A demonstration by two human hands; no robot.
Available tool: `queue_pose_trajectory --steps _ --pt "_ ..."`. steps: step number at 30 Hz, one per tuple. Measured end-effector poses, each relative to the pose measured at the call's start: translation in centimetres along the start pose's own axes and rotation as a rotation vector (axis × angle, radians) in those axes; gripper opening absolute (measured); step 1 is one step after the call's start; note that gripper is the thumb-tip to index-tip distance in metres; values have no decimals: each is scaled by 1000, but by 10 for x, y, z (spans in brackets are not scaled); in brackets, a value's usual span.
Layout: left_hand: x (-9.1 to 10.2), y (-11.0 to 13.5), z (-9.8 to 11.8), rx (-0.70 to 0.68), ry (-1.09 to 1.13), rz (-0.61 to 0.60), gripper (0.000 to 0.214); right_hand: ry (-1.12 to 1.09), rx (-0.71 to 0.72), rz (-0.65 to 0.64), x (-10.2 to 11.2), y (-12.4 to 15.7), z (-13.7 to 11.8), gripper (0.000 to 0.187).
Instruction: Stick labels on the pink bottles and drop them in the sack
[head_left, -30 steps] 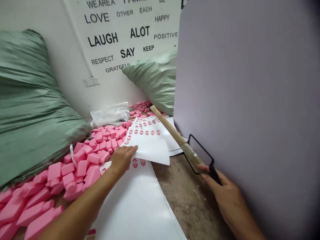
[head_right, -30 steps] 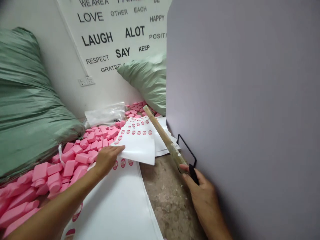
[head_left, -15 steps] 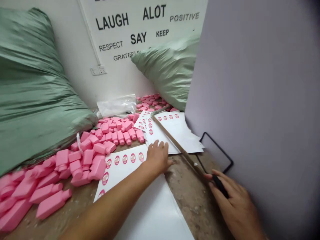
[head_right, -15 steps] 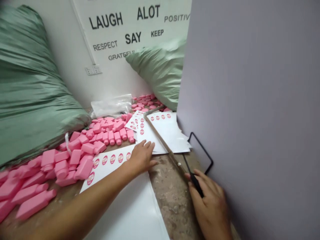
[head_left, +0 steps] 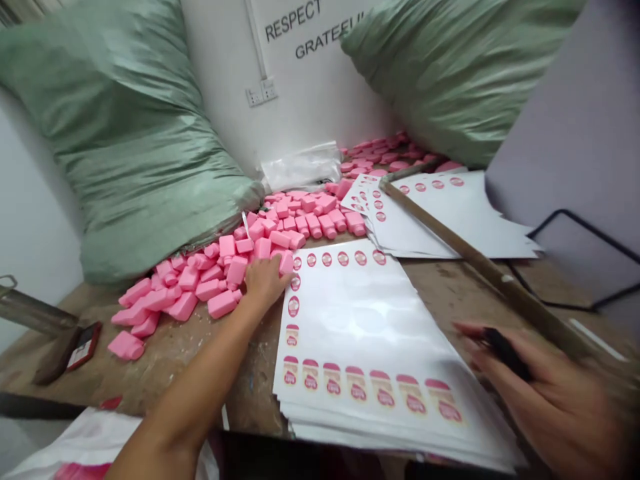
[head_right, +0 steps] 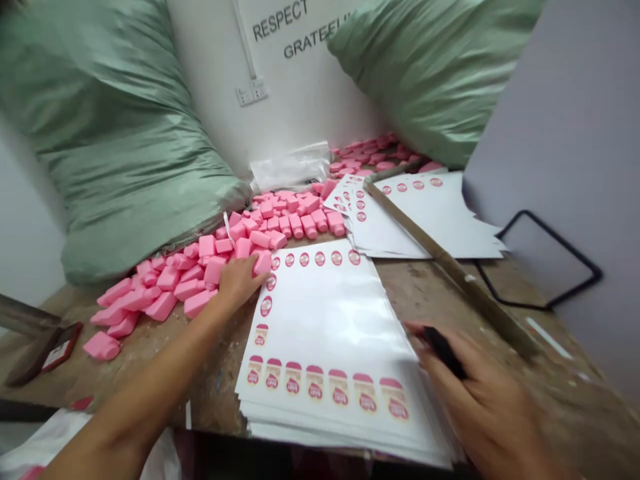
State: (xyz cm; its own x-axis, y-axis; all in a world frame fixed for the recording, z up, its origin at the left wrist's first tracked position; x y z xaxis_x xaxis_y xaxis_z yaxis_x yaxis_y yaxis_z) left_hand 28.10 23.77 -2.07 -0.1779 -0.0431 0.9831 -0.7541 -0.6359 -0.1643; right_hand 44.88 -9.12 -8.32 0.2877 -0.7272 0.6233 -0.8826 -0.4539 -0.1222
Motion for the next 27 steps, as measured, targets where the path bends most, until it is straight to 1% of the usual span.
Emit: queue_pose_trajectory --steps 1,2,4,5,7,9,11,14,16,18,19,20,22,24,27 --pt "-3 -3 3 0 28 6 41 -66 -21 -25 -1 7 -13 34" --pt "-5 -5 7 0 62 18 39 -97 -40 -81 -5 14 -24 35" --pt "-5 -4 12 11 148 56 38 -130 -86 -143 -11 25 -38 35" --pt "-4 1 13 22 200 77 40 -136 -104 -186 -14 29 -41 36" --pt "1 18 12 46 296 104 47 -134 -121 -246 -19 36 -43 39" --pt "7 42 11 57 429 105 54 -147 -116 -286 -21 40 -45 41" --pt "10 70 15 68 689 63 55 -179 -90 -293 -21 40 -52 38" --pt "7 106 31 154 1240 -51 48 -161 -11 -346 -27 40 -67 31" --pt "2 121 45 275 1568 -103 42 -76 56 -408 -34 43 -76 27" --pt "-5 129 56 424 1832 -95 40 40 122 -454 -42 48 -79 24" --pt "-10 131 61 488 1920 -84 40 105 154 -455 -45 50 -78 23" --pt "-14 132 64 542 1976 -72 41 165 185 -438 -46 52 -77 21" --pt "-23 133 70 611 2015 -86 41 253 230 -389 -47 53 -73 20" --pt "-29 135 75 650 2008 -129 39 274 248 -360 -46 53 -69 21" --pt "-32 140 80 687 1987 -162 38 273 260 -364 -44 52 -68 20"
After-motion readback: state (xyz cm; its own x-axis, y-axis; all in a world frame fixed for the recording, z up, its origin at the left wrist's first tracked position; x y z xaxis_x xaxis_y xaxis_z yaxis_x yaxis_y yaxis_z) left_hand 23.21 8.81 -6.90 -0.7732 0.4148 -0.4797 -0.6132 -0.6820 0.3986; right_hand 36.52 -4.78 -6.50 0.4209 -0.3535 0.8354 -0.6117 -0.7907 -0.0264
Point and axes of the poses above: each hand's wrist, its own y-axis away from the middle knuckle, its own x-axis out of the back of the hand, z = x × y, the point moved 5 cm from there along -y, towards the middle knuckle, and after that the axes turned 9 degrees about -x, right-handed, at the moved point
